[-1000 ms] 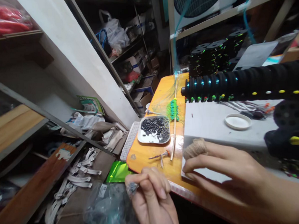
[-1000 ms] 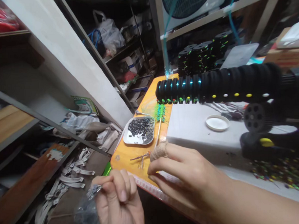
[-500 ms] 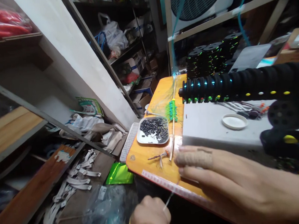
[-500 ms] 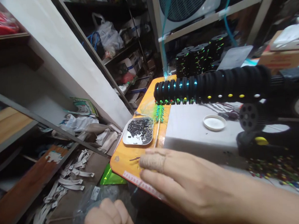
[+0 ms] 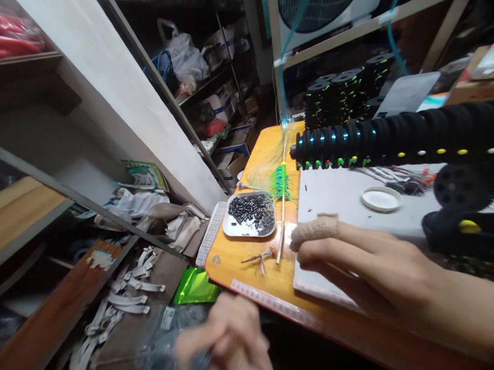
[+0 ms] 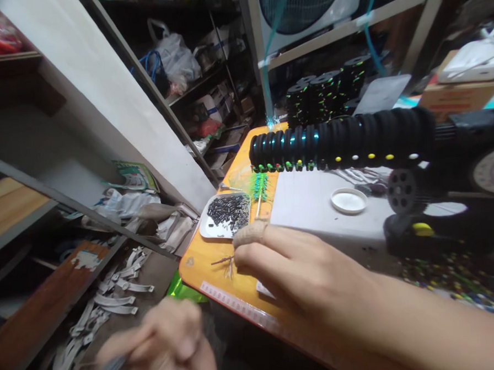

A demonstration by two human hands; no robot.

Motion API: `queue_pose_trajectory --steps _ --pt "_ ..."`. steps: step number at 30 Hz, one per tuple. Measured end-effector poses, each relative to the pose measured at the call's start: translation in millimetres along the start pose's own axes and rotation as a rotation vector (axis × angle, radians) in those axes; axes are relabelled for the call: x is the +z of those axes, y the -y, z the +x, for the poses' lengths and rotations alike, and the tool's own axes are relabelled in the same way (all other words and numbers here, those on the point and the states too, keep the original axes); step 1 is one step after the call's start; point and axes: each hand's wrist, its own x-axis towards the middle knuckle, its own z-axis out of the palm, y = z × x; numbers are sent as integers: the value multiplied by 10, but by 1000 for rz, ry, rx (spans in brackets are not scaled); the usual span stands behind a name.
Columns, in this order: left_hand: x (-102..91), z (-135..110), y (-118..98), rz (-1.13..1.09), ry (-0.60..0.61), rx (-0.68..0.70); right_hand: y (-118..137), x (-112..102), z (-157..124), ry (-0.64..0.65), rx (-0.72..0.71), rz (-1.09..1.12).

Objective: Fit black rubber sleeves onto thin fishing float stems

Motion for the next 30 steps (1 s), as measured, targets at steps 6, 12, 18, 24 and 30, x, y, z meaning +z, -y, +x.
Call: queue_pose_trajectory --steps 6,12,18,24,30 --pt "141 -100 371 -99 276 -514 95 15 15 9 181 161" --pt "253 -150 297 -174 298 -808 80 47 13 -30 280 181" --pt "289 -207 338 -15 248 -702 10 109 -31 -16 297 315" --pt "280 -344 356 347 40 -526 102 109 -9 -61 306 227" --pt "296 -255 318 -32 94 -557 128 95 -28 -37 295 217"
